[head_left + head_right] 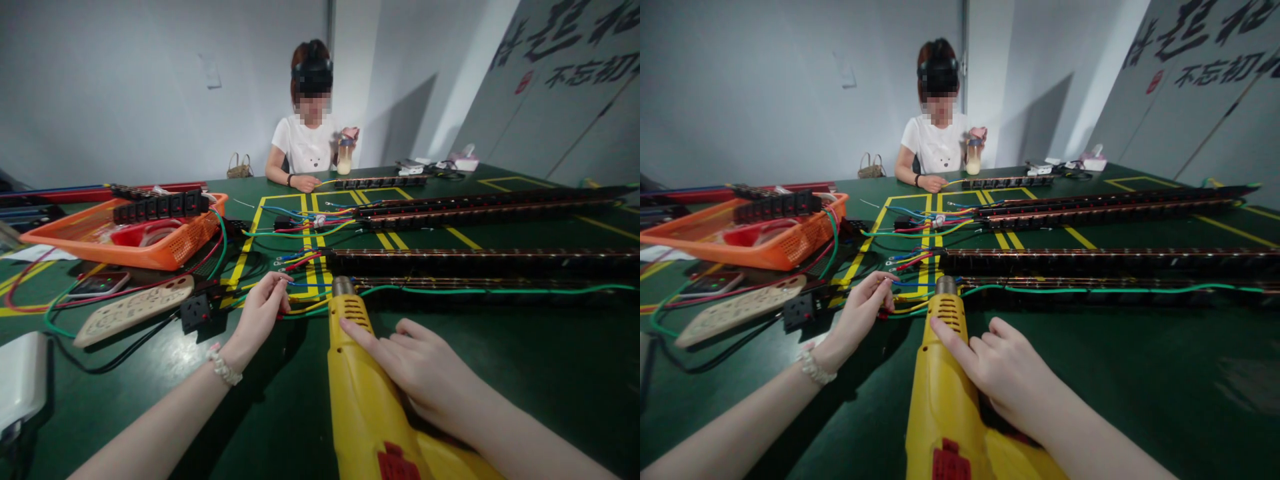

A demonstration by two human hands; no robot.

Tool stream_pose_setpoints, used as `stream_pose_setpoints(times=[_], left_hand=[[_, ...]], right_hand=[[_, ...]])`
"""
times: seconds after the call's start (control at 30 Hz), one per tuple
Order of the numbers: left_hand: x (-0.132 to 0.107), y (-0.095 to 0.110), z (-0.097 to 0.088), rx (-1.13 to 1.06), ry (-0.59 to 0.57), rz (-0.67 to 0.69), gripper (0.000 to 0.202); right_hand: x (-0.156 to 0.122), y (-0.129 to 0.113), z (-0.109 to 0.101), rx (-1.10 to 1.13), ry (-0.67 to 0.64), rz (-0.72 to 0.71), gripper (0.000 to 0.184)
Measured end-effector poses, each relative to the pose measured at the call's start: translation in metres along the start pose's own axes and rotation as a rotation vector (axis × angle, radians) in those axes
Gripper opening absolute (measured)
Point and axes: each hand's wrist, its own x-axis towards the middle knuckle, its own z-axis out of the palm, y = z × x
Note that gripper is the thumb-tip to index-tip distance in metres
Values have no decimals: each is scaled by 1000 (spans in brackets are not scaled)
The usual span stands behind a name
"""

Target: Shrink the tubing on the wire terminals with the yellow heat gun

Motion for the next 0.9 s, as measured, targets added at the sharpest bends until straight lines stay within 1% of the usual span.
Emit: stream_pose_setpoints(times=[0.17, 0.3, 0.53, 0.63, 0.73, 0.9], left_hand=[[-1, 3, 2, -34, -11, -10, 21], [-1, 2, 3, -106, -24, -25, 23], [-1, 3, 1, -37, -4, 7, 21], [0, 1, -1, 42, 31, 31, 21], [1, 0, -2, 102, 45, 27, 21], [0, 6, -2, 97, 37, 13, 20]], right_hand=[[0, 0, -2, -37, 21, -11, 75], [2, -2, -2, -45, 1, -18, 73], [29, -16, 4, -46, -42, -63, 73], [38, -20, 5, -67, -19, -89, 70], [43, -24, 4, -119, 31, -110, 66], [52, -36, 4, -209, 137, -131, 56]])
